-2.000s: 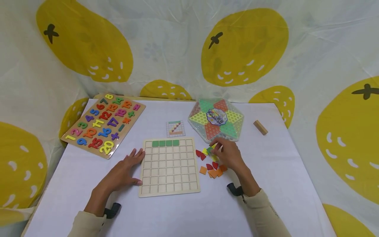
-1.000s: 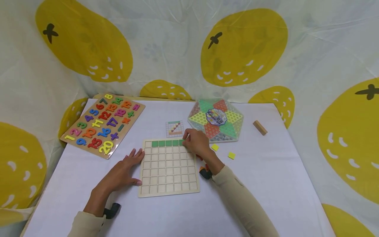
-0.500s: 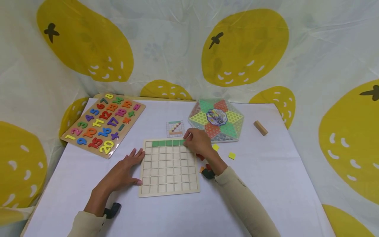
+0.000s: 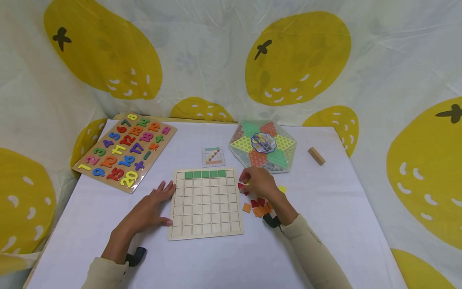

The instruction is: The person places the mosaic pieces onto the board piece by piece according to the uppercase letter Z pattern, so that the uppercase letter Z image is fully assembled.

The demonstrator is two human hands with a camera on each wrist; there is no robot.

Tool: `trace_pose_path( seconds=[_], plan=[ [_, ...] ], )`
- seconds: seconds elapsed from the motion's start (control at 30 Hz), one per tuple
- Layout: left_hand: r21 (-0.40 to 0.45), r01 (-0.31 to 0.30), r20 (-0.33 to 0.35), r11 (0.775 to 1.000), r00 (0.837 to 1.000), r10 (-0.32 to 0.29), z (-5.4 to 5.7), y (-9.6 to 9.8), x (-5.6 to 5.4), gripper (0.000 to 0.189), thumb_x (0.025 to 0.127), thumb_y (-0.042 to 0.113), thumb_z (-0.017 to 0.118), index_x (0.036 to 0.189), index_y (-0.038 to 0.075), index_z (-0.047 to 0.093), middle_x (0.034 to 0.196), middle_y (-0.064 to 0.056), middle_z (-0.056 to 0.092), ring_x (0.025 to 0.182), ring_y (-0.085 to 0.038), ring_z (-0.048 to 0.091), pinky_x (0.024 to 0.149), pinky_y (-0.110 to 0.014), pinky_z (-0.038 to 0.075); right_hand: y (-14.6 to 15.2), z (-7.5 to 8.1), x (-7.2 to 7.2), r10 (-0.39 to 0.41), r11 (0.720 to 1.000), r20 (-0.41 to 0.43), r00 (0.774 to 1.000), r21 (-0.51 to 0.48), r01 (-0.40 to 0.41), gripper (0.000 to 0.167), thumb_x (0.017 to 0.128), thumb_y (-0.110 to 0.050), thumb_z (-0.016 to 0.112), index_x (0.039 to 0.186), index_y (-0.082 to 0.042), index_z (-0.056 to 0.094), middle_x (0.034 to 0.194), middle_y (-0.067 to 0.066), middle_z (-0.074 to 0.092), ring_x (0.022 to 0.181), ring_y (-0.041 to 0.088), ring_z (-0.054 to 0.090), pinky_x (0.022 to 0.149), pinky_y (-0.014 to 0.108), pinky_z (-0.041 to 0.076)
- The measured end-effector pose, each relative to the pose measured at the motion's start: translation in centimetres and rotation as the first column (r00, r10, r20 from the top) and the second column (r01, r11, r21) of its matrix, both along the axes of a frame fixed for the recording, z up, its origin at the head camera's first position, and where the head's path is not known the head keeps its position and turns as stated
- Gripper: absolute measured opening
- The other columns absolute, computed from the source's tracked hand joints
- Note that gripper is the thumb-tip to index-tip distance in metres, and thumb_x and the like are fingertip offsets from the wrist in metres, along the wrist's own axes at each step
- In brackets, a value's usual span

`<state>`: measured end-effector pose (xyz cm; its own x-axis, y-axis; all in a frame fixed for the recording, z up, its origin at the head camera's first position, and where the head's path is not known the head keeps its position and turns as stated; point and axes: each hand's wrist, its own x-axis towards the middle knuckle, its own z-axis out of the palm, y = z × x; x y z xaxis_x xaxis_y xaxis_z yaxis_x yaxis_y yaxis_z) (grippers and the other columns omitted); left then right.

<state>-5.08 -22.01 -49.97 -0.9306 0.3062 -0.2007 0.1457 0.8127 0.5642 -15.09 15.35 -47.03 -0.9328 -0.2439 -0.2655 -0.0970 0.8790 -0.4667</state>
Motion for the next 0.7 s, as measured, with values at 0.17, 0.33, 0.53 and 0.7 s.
trace_pose_path(
  seconds=[0.17,0.33,0.53,0.7],
  plan=[
    [0.001,0.002,-0.001,1.0,1.0,-0.002,-0.1,0.0,0.0,0.125,0.063,0.03,0.102,0.166,0.012,0.034,0.176,-0.01,0.026,0.166,-0.041,0.015,0.131,-0.065,0.02,0.1,-0.2,0.5,0.014,0.999,0.003,1.0,0.048,-0.014,0.024,0.083,-0.027,0.093,0.091,-0.02,0.072,0.089,-0.002,0.065,0.083,0.019,0.06,0.066,0.032,0.048],
    [-0.009,0.003,-0.001,1.0,1.0,-0.003,0.0,0.1,0.0,0.126,0.063,0.03,0.102,0.166,0.012,0.034,0.176,-0.01,0.026,0.165,-0.041,0.015,0.131,-0.065,0.02,0.0,-0.4,0.5,0.019,1.0,0.003,1.0,-0.004,-0.019,0.024,0.088,-0.024,0.089,0.093,-0.019,0.066,0.084,-0.001,0.063,0.078,0.019,0.059,0.062,0.031,0.046],
    [-0.016,0.001,0.003,1.0,1.0,-0.001,0.0,0.0,0.0,0.126,0.063,0.03,0.102,0.167,0.013,0.033,0.176,-0.01,0.026,0.166,-0.041,0.015,0.131,-0.066,0.02,-0.2,-0.6,0.5,0.039,0.985,-0.073,0.997,-0.165,-0.05,0.014,0.093,-0.016,0.083,0.097,-0.019,0.07,0.084,-0.001,0.066,0.076,0.017,0.059,0.061,0.031,0.046],
    [-0.025,0.001,-0.001,1.0,1.0,-0.001,0.0,0.0,0.0,0.125,0.063,0.031,0.102,0.167,0.013,0.033,0.176,-0.009,0.026,0.166,-0.041,0.015,0.131,-0.066,0.02,-1.5,-0.4,0.3,0.085,0.966,-0.124,0.989,-0.232,-0.112,0.006,0.096,-0.014,0.079,0.096,-0.019,0.077,0.088,-0.002,0.067,0.076,0.015,0.058,0.064,0.029,0.047]
  ],
)
